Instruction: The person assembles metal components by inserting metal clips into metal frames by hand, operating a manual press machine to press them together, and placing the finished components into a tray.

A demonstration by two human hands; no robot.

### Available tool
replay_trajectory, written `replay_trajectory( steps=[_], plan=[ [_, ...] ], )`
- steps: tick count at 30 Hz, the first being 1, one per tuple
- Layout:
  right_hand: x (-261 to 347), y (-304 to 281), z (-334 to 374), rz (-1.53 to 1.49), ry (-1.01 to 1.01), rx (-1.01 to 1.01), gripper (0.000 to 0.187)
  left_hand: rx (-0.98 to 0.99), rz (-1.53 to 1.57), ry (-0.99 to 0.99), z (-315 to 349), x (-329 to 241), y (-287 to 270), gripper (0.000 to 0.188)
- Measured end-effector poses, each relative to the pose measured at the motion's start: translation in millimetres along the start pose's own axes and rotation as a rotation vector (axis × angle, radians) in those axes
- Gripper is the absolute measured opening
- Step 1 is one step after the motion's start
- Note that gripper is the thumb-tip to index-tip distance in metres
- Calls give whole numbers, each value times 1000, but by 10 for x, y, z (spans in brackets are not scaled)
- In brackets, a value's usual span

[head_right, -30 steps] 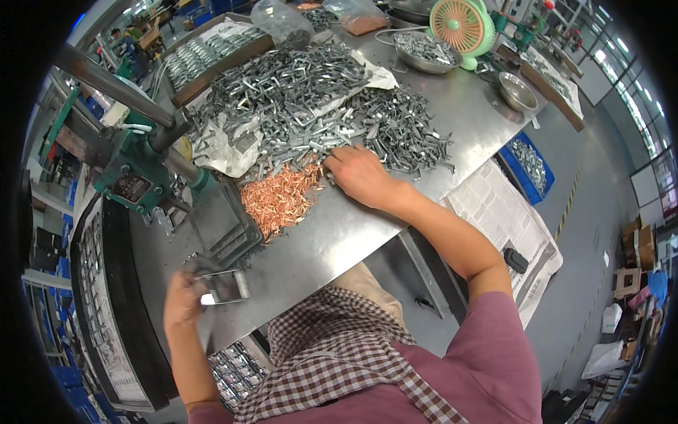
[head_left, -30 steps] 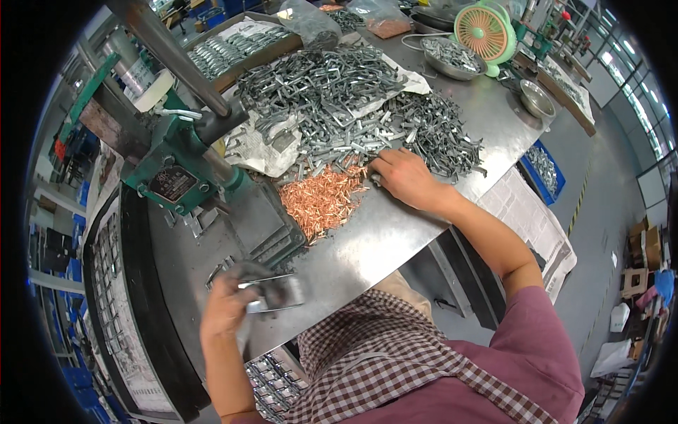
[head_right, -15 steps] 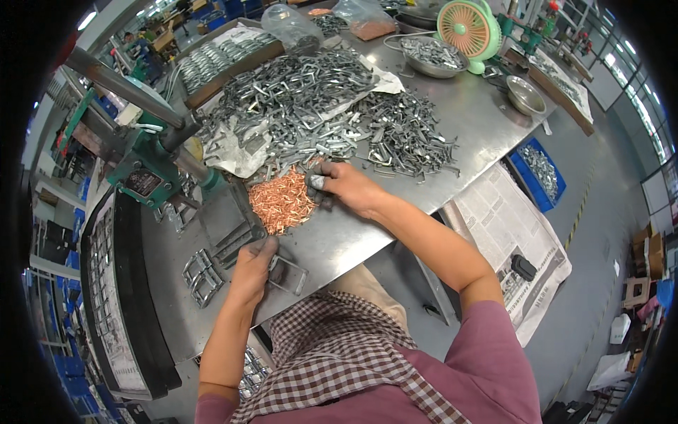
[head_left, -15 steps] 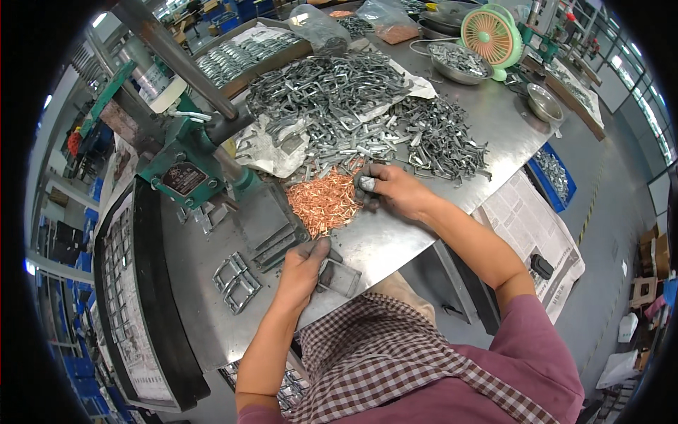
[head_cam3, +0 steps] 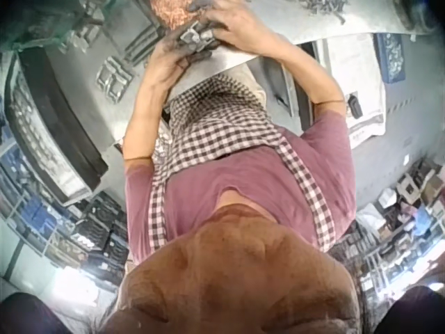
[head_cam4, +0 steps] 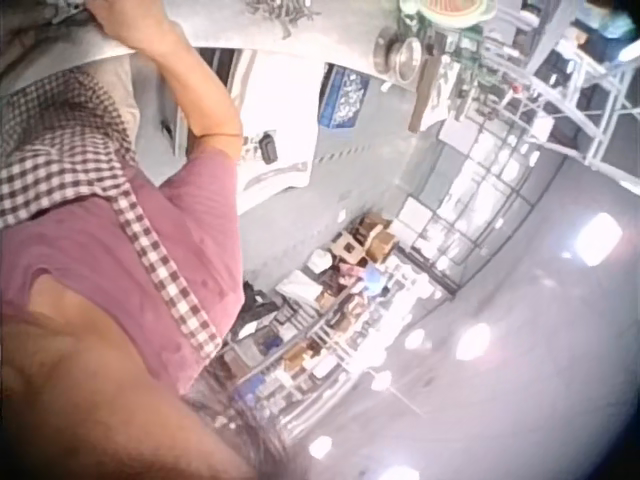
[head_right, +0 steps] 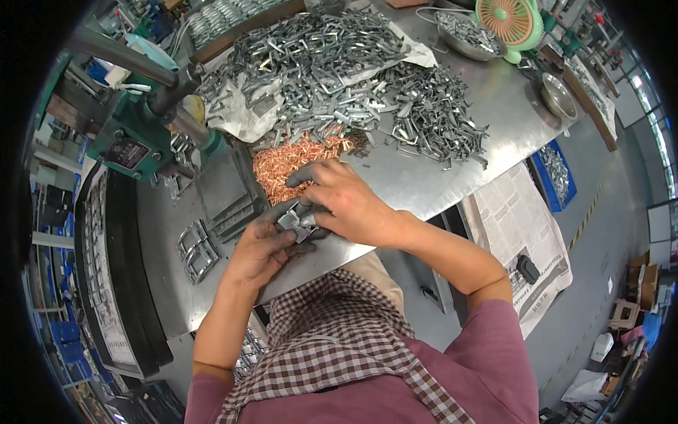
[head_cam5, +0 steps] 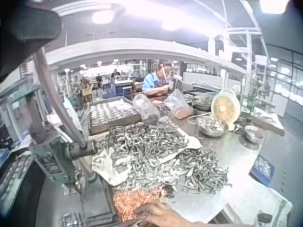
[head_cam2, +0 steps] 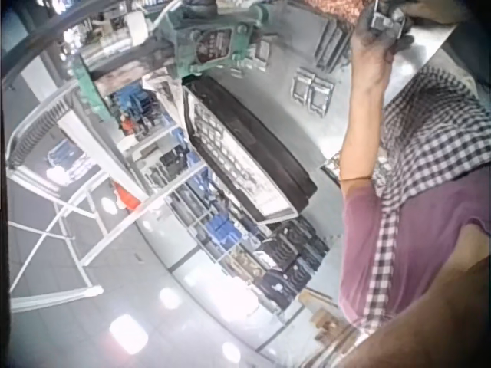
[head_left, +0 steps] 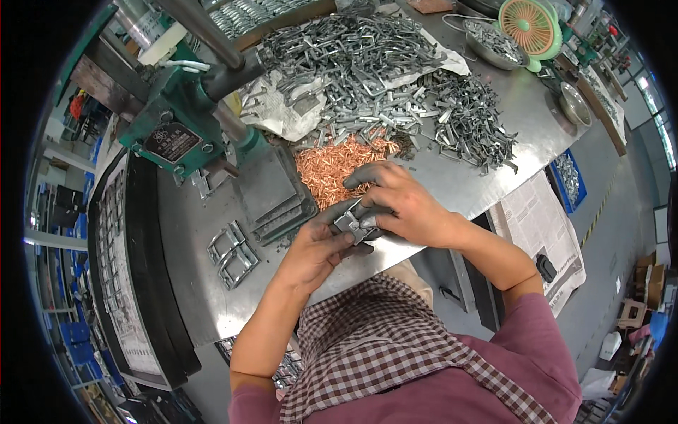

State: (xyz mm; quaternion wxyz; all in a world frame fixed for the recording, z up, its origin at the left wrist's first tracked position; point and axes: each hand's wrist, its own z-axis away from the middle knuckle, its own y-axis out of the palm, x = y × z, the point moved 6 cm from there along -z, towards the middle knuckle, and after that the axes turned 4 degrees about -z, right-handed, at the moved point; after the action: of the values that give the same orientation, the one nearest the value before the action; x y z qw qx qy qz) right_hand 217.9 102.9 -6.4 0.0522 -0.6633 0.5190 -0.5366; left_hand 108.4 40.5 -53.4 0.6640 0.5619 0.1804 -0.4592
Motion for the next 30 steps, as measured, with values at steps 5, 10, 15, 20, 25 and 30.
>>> replay_trajectory(
  steps=[5,10,15,20,25,30],
  plan=[
    [-35,70,-95,-64,7,132,20,20,70,5,2,8,-77,48],
    [-52,117,-210,-27,122,227,17,-15,218,21,7,46,-166,45],
    [-54,10,-502,-221,26,122,20,-79,254,22,27,42,-189,41],
    [-472,33,-966,454,-86,66,17,-159,127,37,230,-133,-200,38],
    [-587,305,-984,881,-394,293,12,-325,19,264,399,-409,-482,40],
    [-301,16,-828,815,-441,229,19,-337,114,265,390,-575,-763,50]
  ],
)
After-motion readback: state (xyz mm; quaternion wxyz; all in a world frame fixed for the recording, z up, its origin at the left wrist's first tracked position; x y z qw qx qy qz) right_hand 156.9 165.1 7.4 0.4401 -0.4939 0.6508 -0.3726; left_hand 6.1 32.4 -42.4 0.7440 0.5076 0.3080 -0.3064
